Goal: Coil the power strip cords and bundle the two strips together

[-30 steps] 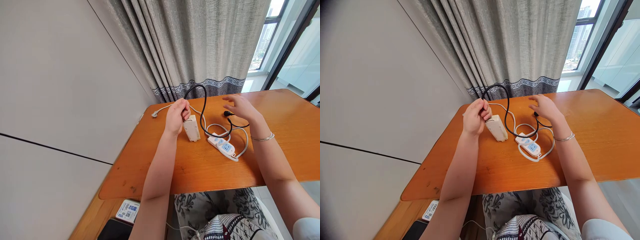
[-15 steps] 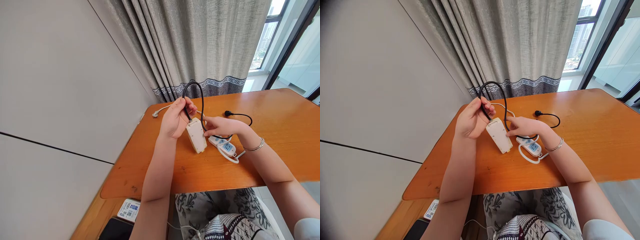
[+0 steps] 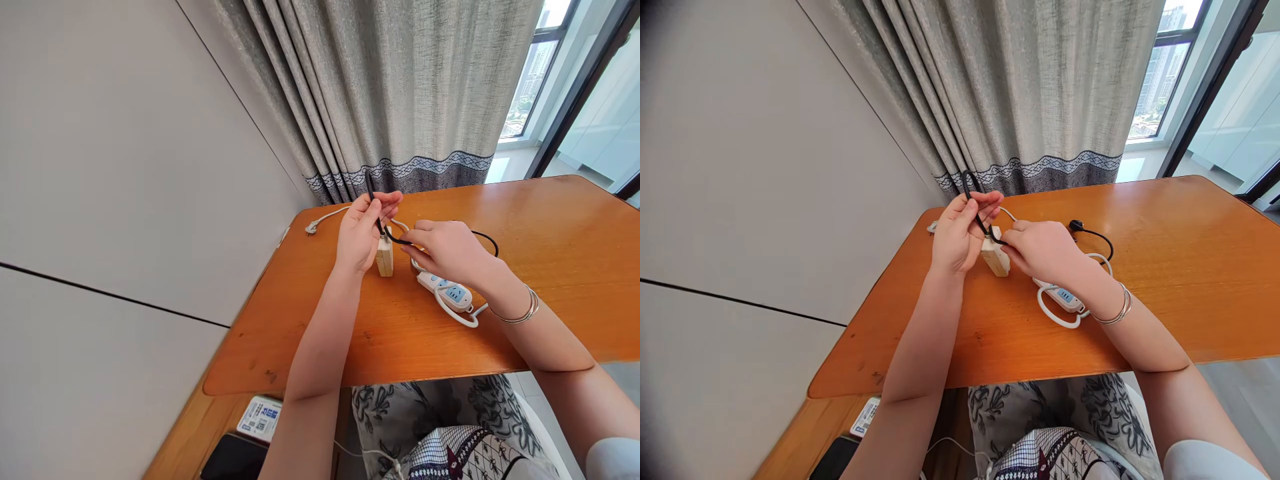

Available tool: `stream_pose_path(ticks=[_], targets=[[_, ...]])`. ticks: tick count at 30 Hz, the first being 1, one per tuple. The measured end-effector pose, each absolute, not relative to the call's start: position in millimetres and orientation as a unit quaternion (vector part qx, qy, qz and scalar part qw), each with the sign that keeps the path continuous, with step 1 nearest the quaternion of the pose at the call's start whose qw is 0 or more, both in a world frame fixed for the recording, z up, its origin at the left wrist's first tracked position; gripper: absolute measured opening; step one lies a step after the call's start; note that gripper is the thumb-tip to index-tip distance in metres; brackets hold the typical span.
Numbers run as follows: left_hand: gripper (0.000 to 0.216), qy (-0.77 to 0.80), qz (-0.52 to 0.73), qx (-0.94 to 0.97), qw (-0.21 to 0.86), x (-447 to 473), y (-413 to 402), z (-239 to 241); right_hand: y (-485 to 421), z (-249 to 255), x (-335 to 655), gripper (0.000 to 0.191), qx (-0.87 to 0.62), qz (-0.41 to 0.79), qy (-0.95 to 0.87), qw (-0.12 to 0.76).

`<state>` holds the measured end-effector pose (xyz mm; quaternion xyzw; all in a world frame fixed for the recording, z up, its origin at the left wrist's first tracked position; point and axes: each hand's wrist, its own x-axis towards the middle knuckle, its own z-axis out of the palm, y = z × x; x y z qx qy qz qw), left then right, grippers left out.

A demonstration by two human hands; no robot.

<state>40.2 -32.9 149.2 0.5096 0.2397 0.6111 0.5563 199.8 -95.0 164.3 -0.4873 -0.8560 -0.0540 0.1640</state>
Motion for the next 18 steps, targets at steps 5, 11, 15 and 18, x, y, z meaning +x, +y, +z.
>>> stream_pose_path(ticks=[5,11,15,18], targets=[[0.022,0.249,0.558,0.57,0.548,45,-44,146,-93,159,206,0.022,-0.41,-0.038,-0.866,0.284],[0.037,0.256,0.492,0.674,0.489,44,-53,142,-93,164,208,0.027,-0.46,0.031,-0.799,0.386],[0.043,0.258,0.443,0.74,0.436,41,-56,146,-93,170,217,0.031,-0.439,0.078,-0.799,0.403],[0.034,0.265,0.429,0.758,0.413,40,-58,148,-92,174,235,0.034,-0.423,0.116,-0.81,0.39]])
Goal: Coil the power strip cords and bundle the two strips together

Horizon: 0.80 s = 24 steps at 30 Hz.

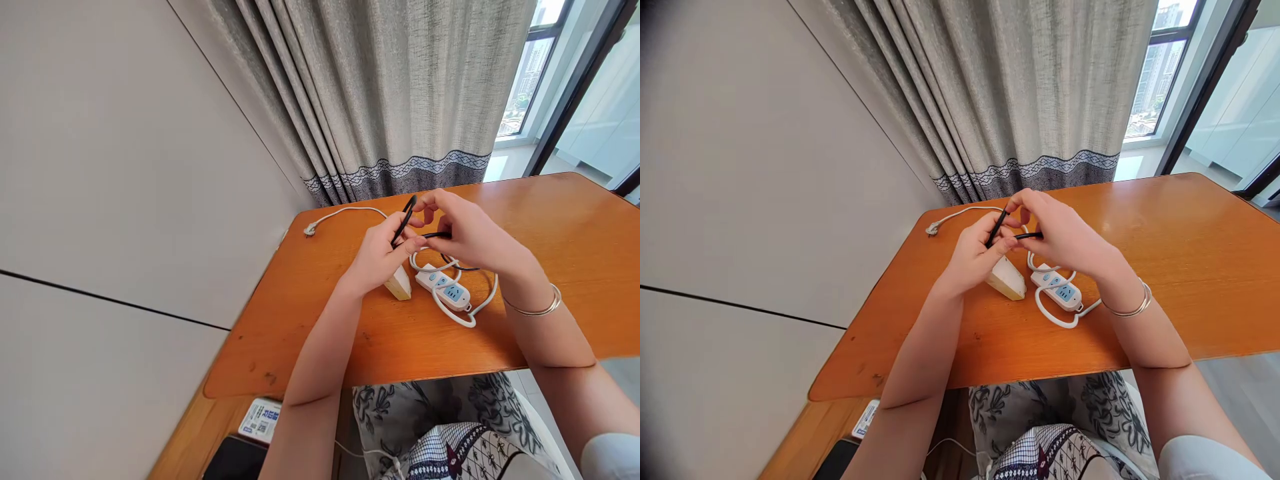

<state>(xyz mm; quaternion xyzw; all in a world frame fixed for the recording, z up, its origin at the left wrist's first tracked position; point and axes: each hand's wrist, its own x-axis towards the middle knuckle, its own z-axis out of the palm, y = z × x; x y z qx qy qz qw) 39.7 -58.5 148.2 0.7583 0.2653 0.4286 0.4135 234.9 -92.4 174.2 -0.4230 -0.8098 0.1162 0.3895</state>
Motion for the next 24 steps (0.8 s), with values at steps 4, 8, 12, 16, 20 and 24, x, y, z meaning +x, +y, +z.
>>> stream_pose_path(ticks=[4,8,12,16,20,24], targets=[[0.039,0.274,0.455,0.727,0.435,41,-58,146,-89,178,257,0.04,-0.439,0.178,-0.791,0.387],[0.047,0.248,0.452,0.656,0.552,42,-58,150,-80,174,255,0.036,-0.418,0.176,-0.761,0.465],[0.049,0.247,0.398,0.546,0.695,39,-59,160,-67,166,239,0.029,-0.409,0.091,-0.745,0.519],[0.054,0.235,0.328,0.473,0.783,34,-57,165,-62,158,228,0.033,-0.392,0.137,-0.763,0.496],[0.054,0.213,0.289,0.462,0.811,33,-57,163,-66,155,223,0.038,-0.374,0.192,-0.774,0.473],[0.056,0.214,0.305,0.45,0.811,36,-61,164,-69,155,219,0.052,-0.362,0.211,-0.769,0.482]])
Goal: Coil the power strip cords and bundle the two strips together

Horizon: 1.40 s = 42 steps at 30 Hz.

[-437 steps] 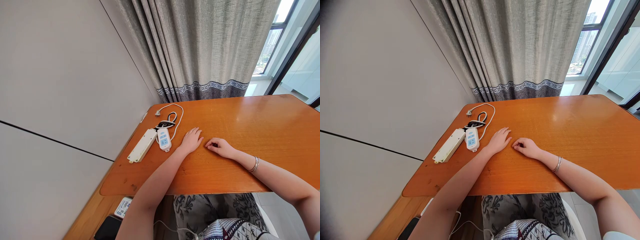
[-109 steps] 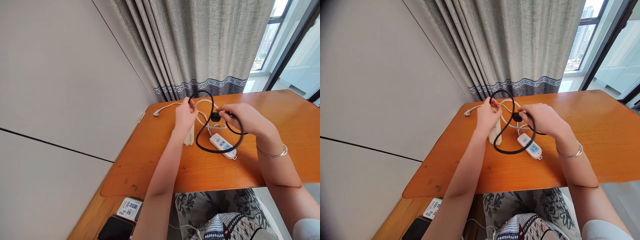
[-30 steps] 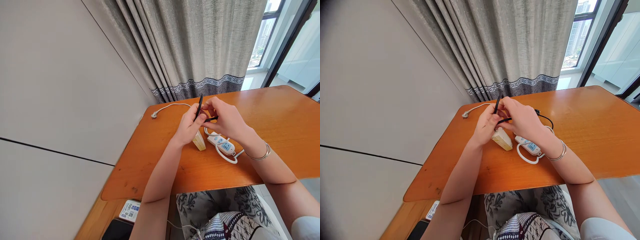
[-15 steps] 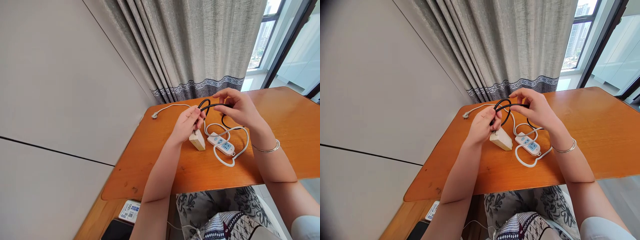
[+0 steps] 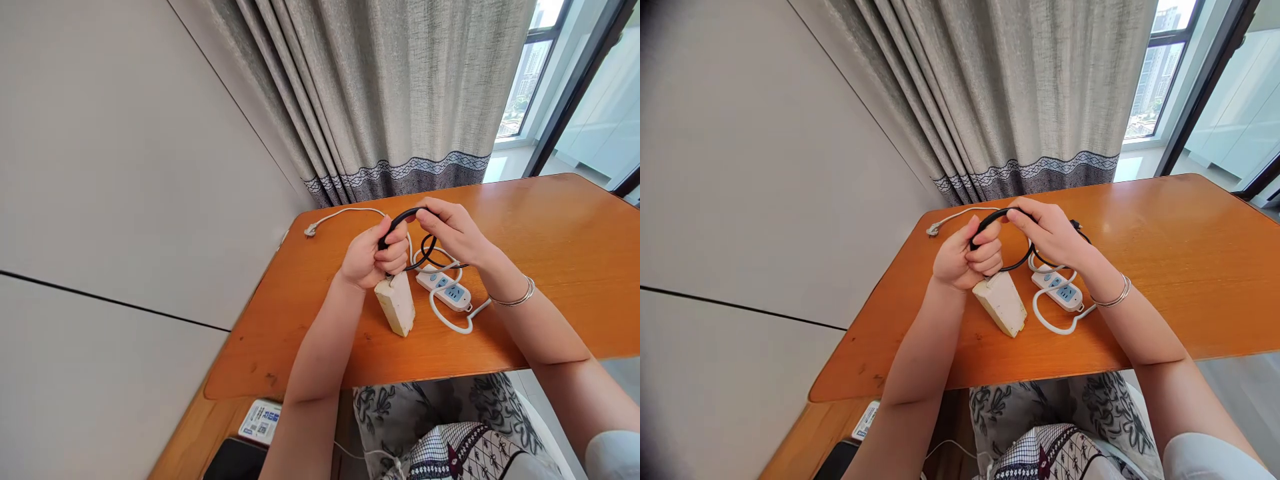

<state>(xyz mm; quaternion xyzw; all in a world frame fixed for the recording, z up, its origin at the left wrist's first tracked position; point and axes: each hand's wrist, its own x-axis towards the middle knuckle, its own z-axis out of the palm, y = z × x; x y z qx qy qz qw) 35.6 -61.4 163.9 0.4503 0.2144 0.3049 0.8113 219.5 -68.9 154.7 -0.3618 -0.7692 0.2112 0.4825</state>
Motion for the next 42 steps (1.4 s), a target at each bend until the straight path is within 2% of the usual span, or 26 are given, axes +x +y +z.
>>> stream_pose_path(ticks=[6,19,28,31,33,37,39,42], targets=[[0.057,0.241,0.417,0.43,0.764,37,-68,171,-62,146,215,0.057,-0.345,0.311,-0.736,0.492],[0.066,0.258,0.386,0.468,0.752,34,-68,170,-61,142,212,0.06,-0.304,0.394,-0.702,0.51],[0.058,0.17,0.548,0.505,0.644,38,-71,164,-50,132,210,0.056,-0.273,0.421,-0.717,0.484],[0.056,0.119,0.574,0.526,0.616,32,-69,168,-50,127,212,0.042,-0.315,0.413,-0.748,0.412],[0.056,0.104,0.591,0.542,0.588,26,-66,171,-53,127,211,0.034,-0.361,0.393,-0.786,0.313],[0.058,0.106,0.623,0.574,0.52,15,-55,172,-68,138,201,0.032,-0.473,0.215,-0.846,0.117],[0.059,0.105,0.638,0.586,0.489,10,-46,169,-80,147,194,0.034,-0.509,0.109,-0.851,0.078],[0.061,0.133,0.648,0.606,0.442,5,-32,162,-95,158,187,0.032,-0.505,0.015,-0.86,0.072]])
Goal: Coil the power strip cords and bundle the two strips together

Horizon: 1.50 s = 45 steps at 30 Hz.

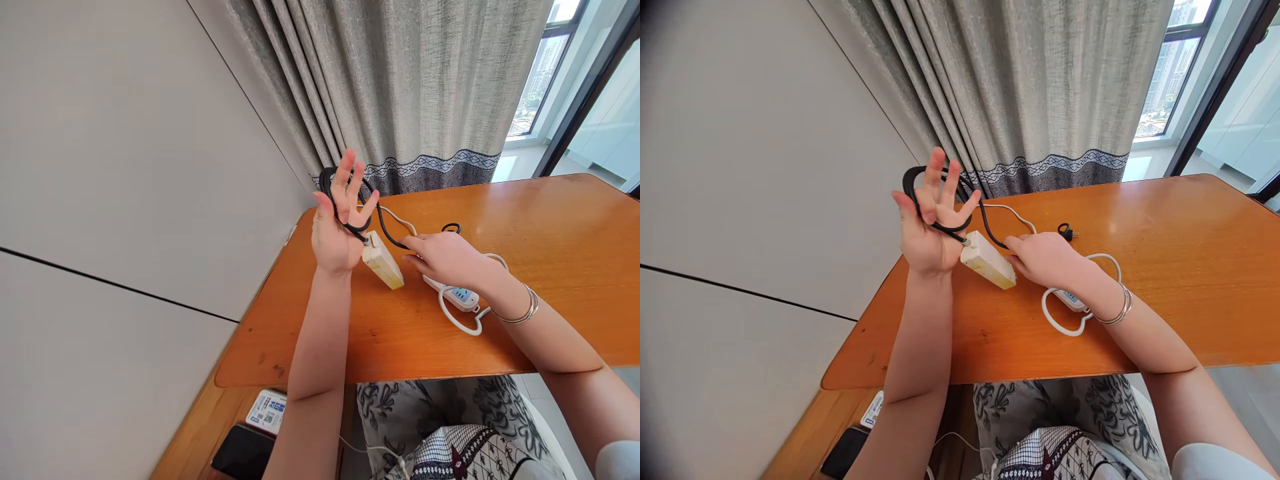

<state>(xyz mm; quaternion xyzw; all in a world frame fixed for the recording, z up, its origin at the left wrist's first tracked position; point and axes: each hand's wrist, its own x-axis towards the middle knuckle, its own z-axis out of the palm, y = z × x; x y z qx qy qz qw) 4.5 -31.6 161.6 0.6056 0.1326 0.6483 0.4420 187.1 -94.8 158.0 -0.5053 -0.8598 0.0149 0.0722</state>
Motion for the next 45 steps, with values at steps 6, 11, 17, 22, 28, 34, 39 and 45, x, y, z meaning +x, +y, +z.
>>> stream_pose_path(ticks=[6,11,17,22,28,34,39,45], targets=[[0.06,0.155,0.636,0.63,0.418,6,-21,151,-107,160,182,0.035,-0.434,-0.06,-0.891,0.117],[0.06,0.149,0.575,0.67,0.445,20,-34,147,-105,155,190,0.035,-0.352,-0.145,-0.9,0.212],[0.059,0.191,0.47,0.724,0.468,29,-55,145,-104,160,209,0.03,-0.335,-0.149,-0.85,0.378],[0.064,0.228,0.427,0.714,0.506,32,-66,150,-105,165,212,0.034,-0.374,-0.106,-0.809,0.44],[0.065,0.252,0.408,0.659,0.58,37,-71,158,-100,168,214,0.029,-0.356,-0.049,-0.815,0.455],[0.066,0.256,0.446,0.62,0.593,39,-67,159,-85,169,235,0.051,-0.315,0.127,-0.844,0.416],[0.066,0.271,0.514,0.503,0.64,41,-57,162,-67,165,254,0.044,-0.366,0.278,-0.833,0.308],[0.064,0.245,0.444,0.48,0.716,38,-58,163,-63,163,240,0.045,-0.347,0.237,-0.772,0.477]])
